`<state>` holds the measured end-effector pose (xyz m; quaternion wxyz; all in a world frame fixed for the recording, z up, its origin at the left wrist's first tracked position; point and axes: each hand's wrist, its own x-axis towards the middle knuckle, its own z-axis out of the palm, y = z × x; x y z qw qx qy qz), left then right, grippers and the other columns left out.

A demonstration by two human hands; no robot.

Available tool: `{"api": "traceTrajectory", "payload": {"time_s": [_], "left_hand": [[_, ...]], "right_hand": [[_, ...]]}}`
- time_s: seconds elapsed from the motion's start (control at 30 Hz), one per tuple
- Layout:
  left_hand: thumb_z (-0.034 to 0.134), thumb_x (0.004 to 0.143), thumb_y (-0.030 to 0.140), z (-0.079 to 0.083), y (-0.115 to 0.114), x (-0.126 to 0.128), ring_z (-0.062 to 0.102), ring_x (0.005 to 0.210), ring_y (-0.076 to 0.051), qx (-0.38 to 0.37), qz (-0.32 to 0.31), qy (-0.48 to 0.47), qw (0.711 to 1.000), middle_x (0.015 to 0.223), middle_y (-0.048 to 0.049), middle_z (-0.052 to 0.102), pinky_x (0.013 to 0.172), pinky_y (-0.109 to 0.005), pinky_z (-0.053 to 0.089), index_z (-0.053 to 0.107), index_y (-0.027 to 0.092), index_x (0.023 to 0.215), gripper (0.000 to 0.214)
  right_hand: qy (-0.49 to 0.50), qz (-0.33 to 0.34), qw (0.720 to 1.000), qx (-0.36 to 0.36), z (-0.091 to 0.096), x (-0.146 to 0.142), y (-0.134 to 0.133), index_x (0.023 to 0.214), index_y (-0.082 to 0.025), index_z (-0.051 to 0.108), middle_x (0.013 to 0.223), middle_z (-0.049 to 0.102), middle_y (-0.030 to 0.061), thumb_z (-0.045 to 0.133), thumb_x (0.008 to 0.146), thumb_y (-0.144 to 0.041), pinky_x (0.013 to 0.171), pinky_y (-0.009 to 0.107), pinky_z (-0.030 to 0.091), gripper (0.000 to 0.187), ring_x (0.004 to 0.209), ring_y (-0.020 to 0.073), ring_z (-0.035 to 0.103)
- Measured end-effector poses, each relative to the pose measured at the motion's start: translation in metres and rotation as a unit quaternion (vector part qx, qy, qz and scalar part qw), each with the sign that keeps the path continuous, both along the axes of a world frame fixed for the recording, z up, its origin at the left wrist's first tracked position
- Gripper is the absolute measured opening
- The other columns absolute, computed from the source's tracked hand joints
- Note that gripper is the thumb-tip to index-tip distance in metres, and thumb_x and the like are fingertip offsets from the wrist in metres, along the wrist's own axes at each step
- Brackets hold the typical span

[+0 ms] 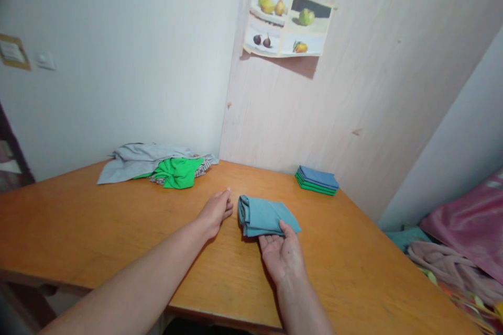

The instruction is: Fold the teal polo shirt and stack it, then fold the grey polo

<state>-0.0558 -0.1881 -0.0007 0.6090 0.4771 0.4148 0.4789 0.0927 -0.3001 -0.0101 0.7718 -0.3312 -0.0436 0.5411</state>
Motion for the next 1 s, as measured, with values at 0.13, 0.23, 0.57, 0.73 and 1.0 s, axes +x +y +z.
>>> {"api": "traceTrajectory", "payload": {"time_s": [0.13,0.23,0.57,0.73,1.0], "left_hand": [[0.041,0.094,0.068,0.005,-0.01,0.003,0.067,0.078,-0.017,-0.133,-0.102,-0.102,0.981,0.09,-0.0085,0.069,0.078,-0.031,0.054,0.057,0.018,0.099,0.053],[0.033,0.086,0.083,0.01,-0.017,0.003,0.068,0.081,-0.021,-0.176,-0.217,-0.141,0.95,0.091,-0.0104,0.072,0.076,-0.035,0.056,0.063,0.017,0.099,0.073],[0.07,0.085,0.03,-0.003,-0.013,0.011,0.069,0.066,-0.018,-0.183,-0.153,-0.163,0.957,0.082,-0.0066,0.072,0.065,-0.032,0.059,0.063,0.013,0.098,0.022],[0.065,0.086,0.015,0.0,-0.014,0.01,0.066,0.059,-0.015,-0.155,-0.134,-0.159,0.966,0.075,-0.0058,0.071,0.061,-0.029,0.059,0.064,0.011,0.095,0.01],[0.063,0.083,0.012,0.004,-0.017,0.007,0.072,0.072,-0.019,-0.155,-0.188,-0.198,0.95,0.087,-0.0106,0.075,0.073,-0.032,0.059,0.067,0.011,0.103,0.02]], "right_hand": [[0.012,0.003,1.0,0.021,0.004,0.0,-0.001,0.099,-0.02,0.061,0.09,0.076,0.0053,0.047,0.093,-0.014,0.088,0.036,0.06,0.016,0.088,0.0173,0.074],[0.003,0.012,1.0,0.023,0.005,-0.004,-0.001,0.098,-0.02,0.061,0.09,0.076,0.0046,0.048,0.093,-0.014,0.088,0.036,0.06,0.016,0.086,0.0167,0.074],[-0.026,0.03,0.999,-0.003,0.003,-0.012,-0.004,0.104,-0.017,0.062,0.093,0.077,0.0082,0.053,0.092,-0.016,0.085,0.036,0.061,0.015,0.085,0.018,0.074],[-0.037,0.022,0.999,0.016,0.006,-0.018,-0.005,0.107,-0.019,0.062,0.099,0.077,0.0066,0.064,0.088,-0.017,0.085,0.037,0.061,0.019,0.088,0.0182,0.074],[-0.064,-0.002,0.998,0.009,0.003,-0.016,-0.001,0.111,-0.017,0.061,0.096,0.077,0.0061,0.064,0.084,-0.011,0.08,0.035,0.061,0.028,0.083,0.0177,0.073]]}}
